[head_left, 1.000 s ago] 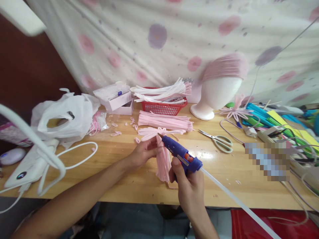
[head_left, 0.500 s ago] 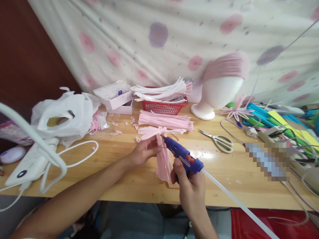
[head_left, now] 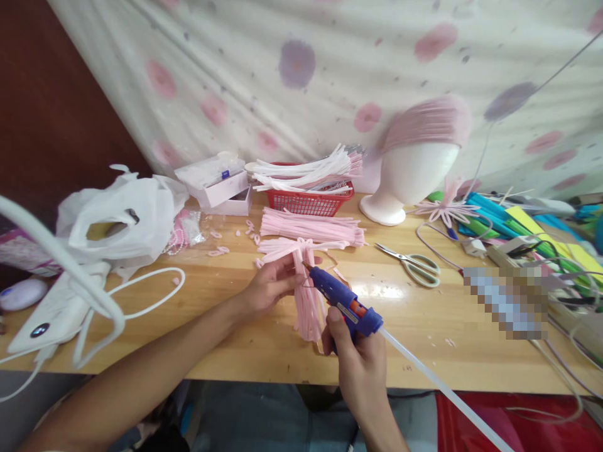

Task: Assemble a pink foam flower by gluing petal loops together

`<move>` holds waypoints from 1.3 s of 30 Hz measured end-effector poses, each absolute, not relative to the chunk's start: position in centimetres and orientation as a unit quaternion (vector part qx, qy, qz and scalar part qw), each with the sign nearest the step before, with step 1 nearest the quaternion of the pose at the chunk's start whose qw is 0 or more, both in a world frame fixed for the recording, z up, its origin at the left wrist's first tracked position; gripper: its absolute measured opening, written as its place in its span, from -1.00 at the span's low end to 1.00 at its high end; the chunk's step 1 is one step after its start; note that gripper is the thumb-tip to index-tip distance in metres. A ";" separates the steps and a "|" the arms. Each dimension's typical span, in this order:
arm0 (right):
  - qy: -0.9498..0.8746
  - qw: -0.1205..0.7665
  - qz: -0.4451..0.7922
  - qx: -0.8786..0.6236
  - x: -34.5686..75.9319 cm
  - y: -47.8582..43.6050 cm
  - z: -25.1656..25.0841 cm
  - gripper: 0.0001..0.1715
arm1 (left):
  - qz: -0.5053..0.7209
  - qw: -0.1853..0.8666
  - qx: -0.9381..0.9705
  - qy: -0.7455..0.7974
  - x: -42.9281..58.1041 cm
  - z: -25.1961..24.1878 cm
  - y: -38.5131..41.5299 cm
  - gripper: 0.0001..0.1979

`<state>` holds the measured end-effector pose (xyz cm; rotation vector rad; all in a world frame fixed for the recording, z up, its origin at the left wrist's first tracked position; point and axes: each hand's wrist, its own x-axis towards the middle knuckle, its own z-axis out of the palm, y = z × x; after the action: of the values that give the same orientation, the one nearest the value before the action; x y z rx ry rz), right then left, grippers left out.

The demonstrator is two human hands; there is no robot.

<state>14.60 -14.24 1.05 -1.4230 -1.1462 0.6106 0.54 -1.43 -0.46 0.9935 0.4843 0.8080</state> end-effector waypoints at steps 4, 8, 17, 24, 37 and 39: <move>-0.425 0.595 0.324 -0.601 15.0 -15.0 0.7 -0.53 | 0.376 0.769 0.466 0.222 0.5 -0.5 -1.5 -0.59; -0.381 0.657 0.350 -0.547 16.1 -15.5 1.1 -0.61 | 0.377 0.771 0.461 0.225 0.4 -0.1 -1.5 -0.57; -0.251 0.600 0.253 -0.716 24.6 -13.2 -2.2 -0.23 | 0.384 0.767 0.457 0.237 0.2 0.4 -1.4 -0.55; -0.330 0.382 0.224 -0.833 29.9 -11.8 -1.3 -0.20 | 0.398 0.768 0.444 0.232 0.3 0.6 -1.4 -0.62; -0.371 0.039 0.056 -0.926 30.0 -12.0 1.9 -0.18 | 0.391 0.774 0.441 0.231 -0.1 0.7 -1.1 -0.62; -0.369 0.082 0.021 -0.926 29.3 -12.6 2.9 -0.28 | 0.391 0.775 0.440 0.230 0.0 0.7 -1.2 -0.62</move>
<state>29.29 -12.59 2.92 -2.7646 -1.1015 0.0632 -0.05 -1.15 0.69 0.9515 0.4978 0.8466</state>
